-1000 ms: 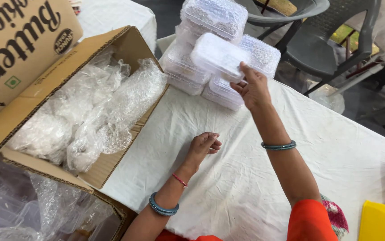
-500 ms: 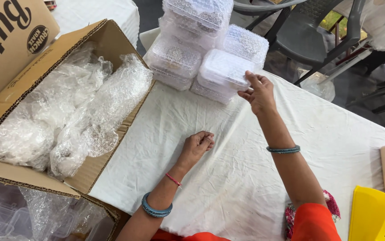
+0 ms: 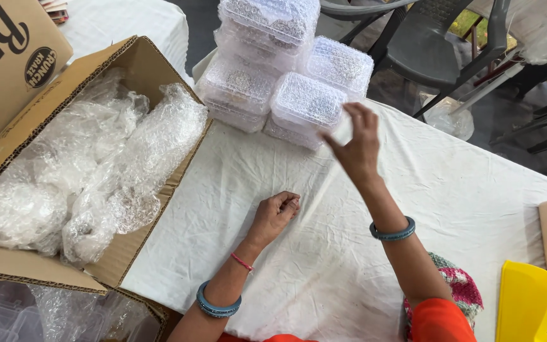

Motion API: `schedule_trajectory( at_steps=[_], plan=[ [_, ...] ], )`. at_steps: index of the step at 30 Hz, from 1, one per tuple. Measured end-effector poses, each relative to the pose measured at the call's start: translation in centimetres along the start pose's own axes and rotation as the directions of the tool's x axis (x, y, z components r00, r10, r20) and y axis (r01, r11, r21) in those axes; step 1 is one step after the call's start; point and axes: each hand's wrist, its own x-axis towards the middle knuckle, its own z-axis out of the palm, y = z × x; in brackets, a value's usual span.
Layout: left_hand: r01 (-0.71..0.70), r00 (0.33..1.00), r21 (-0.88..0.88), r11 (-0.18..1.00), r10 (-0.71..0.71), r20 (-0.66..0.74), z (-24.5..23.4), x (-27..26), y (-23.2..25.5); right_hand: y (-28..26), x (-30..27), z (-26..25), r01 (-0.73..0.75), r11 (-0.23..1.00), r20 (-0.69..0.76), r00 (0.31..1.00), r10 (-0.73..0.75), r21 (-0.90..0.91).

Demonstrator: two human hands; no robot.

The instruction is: The person wraps a small wooden object in bubble wrap and secures it with tape from a yellow dispenser. They then wipe the wooden object with a patterned cloth and place it into a clear plastic container.

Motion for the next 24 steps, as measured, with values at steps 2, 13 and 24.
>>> schedule_trajectory(
  at_steps=[2, 13, 24],
  plan=[
    [-0.012, 1.000, 0.041, 0.999, 0.013, -0.007, 0.0, 0.0, 0.0, -1.9, -0.3, 0.0, 0.237, 0.964, -0.040, 0.969, -0.243, -0.121],
    [-0.072, 0.997, 0.106, 0.992, 0.075, -0.025, 0.1, -0.1, 0.2, -0.7, 0.6, 3.3, 0.397, 0.916, -0.096, 0.911, -0.401, -0.059],
    [-0.085, 0.996, 0.150, 0.985, 0.086, -0.002, 0.0, 0.2, -0.1, -1.1, 0.0, 1.3, 0.443, 0.894, -0.066, 0.892, -0.448, -0.067]
  ],
)
